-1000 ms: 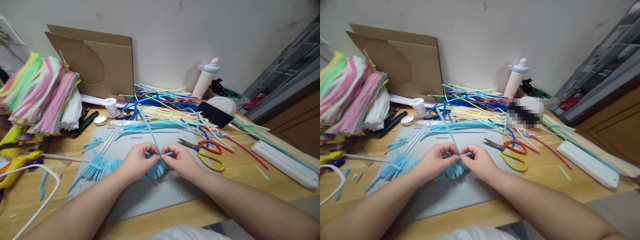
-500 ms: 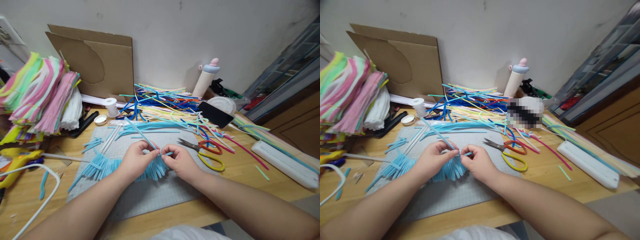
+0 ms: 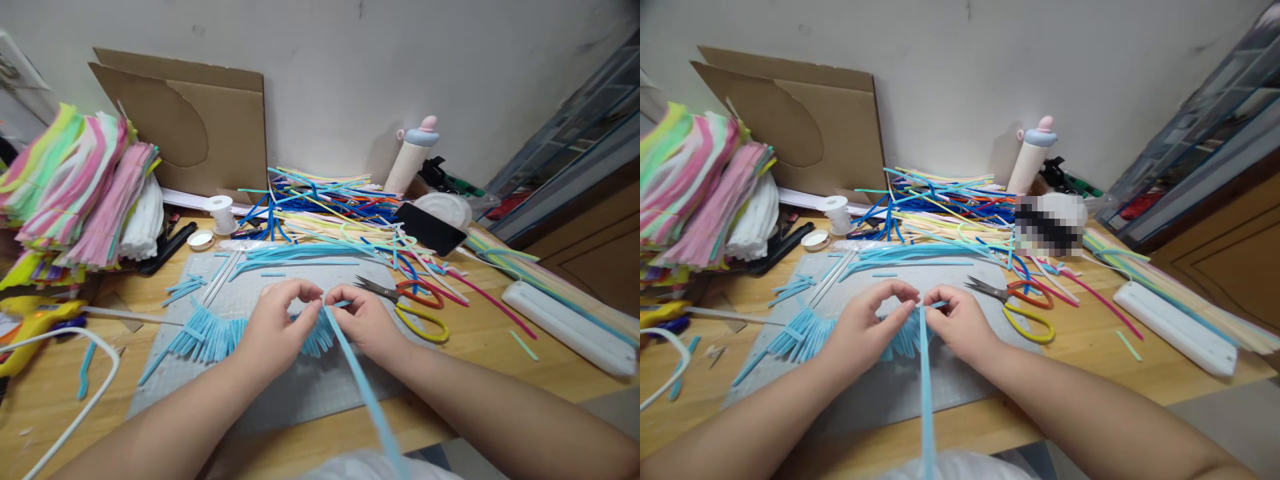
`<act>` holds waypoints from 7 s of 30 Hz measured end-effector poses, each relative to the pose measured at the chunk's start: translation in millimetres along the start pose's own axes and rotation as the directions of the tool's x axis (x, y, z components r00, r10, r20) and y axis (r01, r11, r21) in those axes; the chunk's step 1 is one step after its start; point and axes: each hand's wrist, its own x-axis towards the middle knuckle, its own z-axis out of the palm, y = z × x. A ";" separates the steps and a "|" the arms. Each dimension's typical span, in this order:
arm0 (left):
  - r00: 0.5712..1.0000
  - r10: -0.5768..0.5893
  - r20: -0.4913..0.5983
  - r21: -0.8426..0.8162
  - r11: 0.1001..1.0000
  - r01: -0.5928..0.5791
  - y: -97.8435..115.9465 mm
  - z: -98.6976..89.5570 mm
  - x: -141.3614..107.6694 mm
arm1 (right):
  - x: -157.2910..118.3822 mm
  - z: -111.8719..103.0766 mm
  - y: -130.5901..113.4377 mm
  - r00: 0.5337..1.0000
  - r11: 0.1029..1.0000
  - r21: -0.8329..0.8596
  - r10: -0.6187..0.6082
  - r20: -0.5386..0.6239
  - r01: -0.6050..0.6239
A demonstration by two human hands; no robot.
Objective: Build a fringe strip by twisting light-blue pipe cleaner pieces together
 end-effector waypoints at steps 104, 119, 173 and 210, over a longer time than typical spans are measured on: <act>0.911 -0.354 0.214 -0.484 0.771 0.413 -30.7 -16.6 24.9 | -0.3 -7.2 12.9 0.908 0.840 0.426 0.168 0.383 -0.335; 0.909 -0.277 0.311 -0.513 0.757 0.406 -27.9 -22.4 24.0 | -8.4 -12.4 1.9 0.839 0.806 -0.232 -0.525 0.143 0.544; 0.941 -0.295 0.169 -0.377 0.863 0.338 -33.2 -12.6 25.5 | -1.3 2.9 13.2 0.949 0.873 0.377 0.256 0.185 -0.309; 0.942 -0.241 0.234 -0.336 0.889 0.311 -33.2 -14.4 24.1 | -4.2 3.0 11.1 0.909 0.896 0.277 0.248 0.335 -0.347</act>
